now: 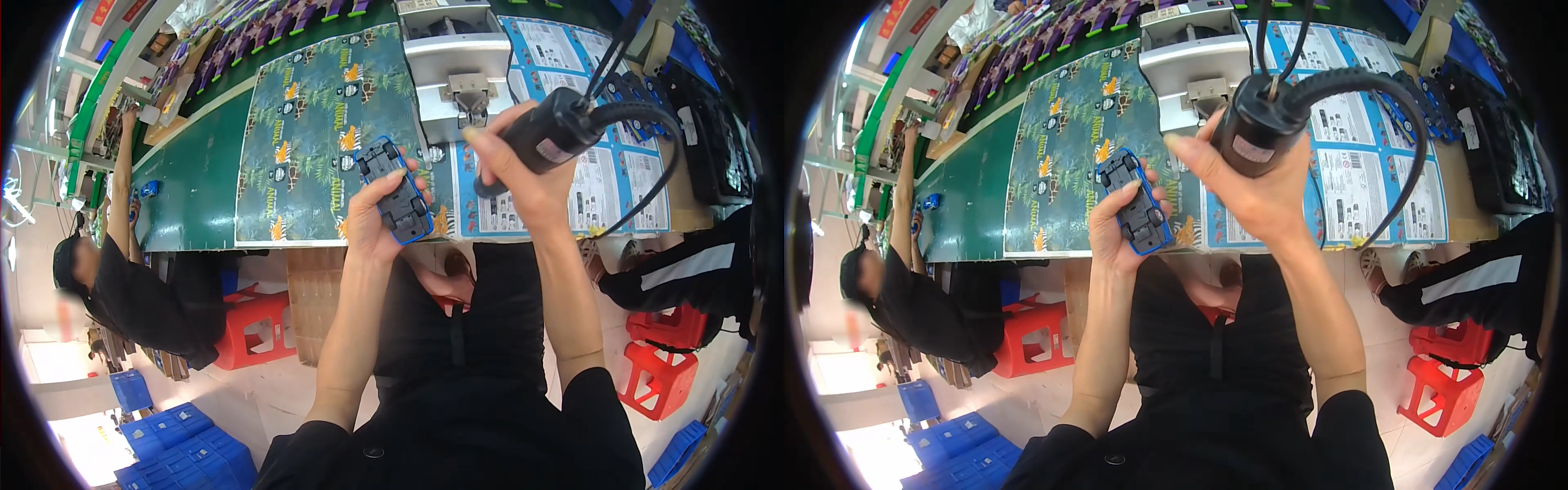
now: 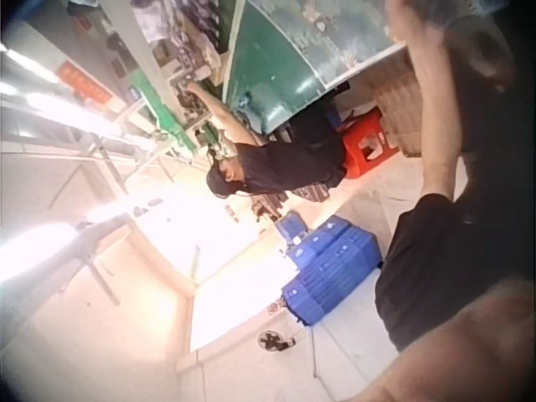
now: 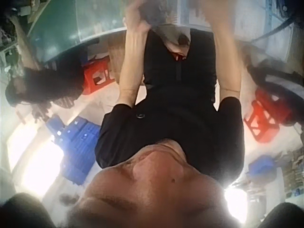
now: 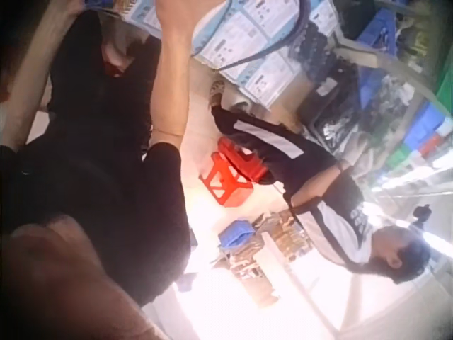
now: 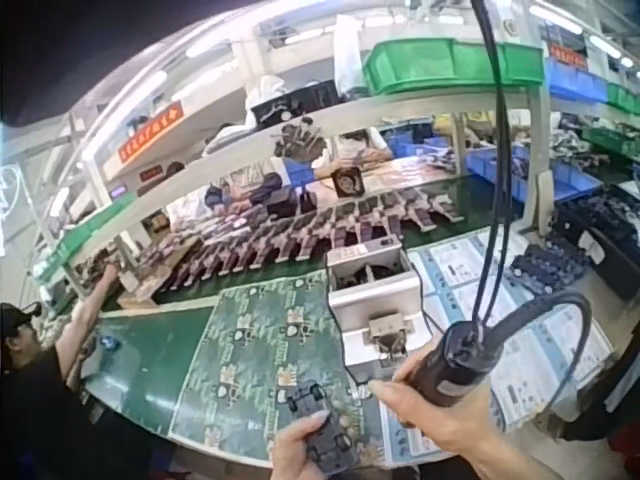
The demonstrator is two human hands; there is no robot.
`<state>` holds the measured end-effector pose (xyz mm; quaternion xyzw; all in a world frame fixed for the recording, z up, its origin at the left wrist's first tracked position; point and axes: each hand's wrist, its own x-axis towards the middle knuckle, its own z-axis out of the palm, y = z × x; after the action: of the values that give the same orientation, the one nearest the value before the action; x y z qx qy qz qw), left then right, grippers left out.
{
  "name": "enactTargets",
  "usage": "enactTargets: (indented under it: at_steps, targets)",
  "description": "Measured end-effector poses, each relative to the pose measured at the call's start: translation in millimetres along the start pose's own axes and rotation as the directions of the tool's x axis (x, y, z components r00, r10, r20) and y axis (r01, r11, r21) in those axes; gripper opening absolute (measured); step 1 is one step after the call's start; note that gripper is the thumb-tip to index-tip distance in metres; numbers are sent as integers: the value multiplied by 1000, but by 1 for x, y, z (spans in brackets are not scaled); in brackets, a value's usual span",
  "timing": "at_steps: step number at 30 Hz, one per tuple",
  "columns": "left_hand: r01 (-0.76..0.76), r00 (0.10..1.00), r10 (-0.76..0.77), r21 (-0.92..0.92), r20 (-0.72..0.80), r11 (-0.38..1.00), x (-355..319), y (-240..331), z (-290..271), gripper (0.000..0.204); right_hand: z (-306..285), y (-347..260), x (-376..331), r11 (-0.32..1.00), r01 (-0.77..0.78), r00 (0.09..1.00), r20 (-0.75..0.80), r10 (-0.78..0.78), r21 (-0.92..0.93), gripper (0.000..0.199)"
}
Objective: Assembling toy car components using an electric screwdriver on an assembly line.
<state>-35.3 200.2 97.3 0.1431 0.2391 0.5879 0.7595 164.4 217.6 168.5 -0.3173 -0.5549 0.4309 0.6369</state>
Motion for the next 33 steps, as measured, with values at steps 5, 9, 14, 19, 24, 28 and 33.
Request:
enactTargets:
  at_steps: [5, 9, 14, 19, 24, 28, 33]
  targets:
    - [-85, 996, 85, 21, 8, 996, 0, 12, 36, 45, 13, 1, -6, 999, -44, 999, -13, 44, 15, 20]
    - [-250, 965, 238, 129, 107, 959, 0, 30, 82, 46, 22, -4, -13, 995, -92, 996, -17, 92, 29, 30]
    - [-406, 892, 316, 265, 323, 875, 3, 47, 110, 48, 21, -11, -10, 991, -136, 987, 81, 137, -12, 34]
    - [-390, 904, 328, 212, 275, 896, 6, 33, 121, 47, 27, -1, -15, 998, -14, 1000, 27, 12, 65, 46]
    - [-432, 899, 400, 220, 177, 874, 10, 20, 118, 40, 26, -3, -11, 979, -106, 994, 15, 105, 174, 47]
    - [-410, 911, 396, 149, 114, 900, 20, 15, 110, 46, 23, 0, -9, 975, -139, 990, 18, 138, 172, 42]
    - [-555, 831, 428, 476, 355, 683, 19, 17, 95, 99, 20, 0, -9, 983, -96, 995, -18, 100, 156, 39]
